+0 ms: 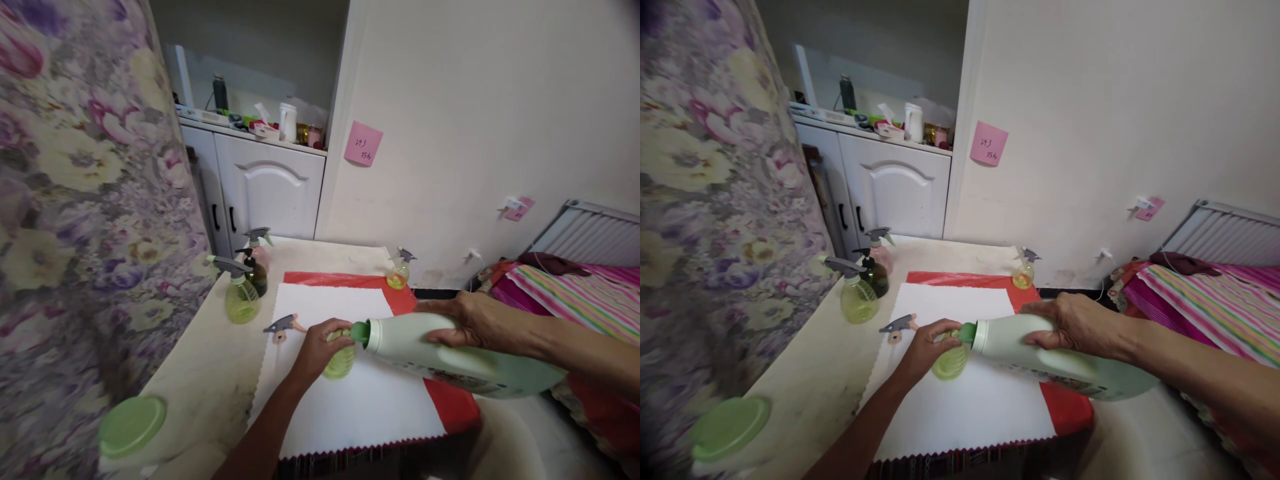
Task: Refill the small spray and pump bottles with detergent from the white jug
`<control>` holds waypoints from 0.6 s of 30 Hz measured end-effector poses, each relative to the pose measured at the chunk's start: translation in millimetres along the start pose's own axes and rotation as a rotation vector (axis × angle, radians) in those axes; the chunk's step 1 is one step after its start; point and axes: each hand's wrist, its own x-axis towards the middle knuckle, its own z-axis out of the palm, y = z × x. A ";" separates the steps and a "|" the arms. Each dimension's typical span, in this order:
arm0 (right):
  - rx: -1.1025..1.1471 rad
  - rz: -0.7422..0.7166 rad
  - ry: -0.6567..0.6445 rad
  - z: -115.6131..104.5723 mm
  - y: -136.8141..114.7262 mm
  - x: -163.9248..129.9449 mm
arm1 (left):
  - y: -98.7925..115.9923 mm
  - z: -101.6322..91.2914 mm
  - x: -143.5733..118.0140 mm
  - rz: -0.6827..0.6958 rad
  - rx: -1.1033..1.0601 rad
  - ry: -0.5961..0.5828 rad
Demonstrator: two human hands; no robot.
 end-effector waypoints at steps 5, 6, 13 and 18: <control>-0.007 0.030 0.025 9.9 8.8 -0.4 | 1.3 0.0 -0.4 0.009 -0.006 -0.002; 0.003 0.038 0.026 13.7 12.3 -0.1 | 1.3 0.0 -0.1 0.007 -0.008 0.001; 0.149 0.038 0.070 39.3 33.1 0.7 | -3.0 -1.4 3.0 0.011 -0.012 -0.001; 0.341 0.042 0.066 46.8 35.0 -2.7 | -1.5 -1.8 3.6 0.015 0.006 -0.009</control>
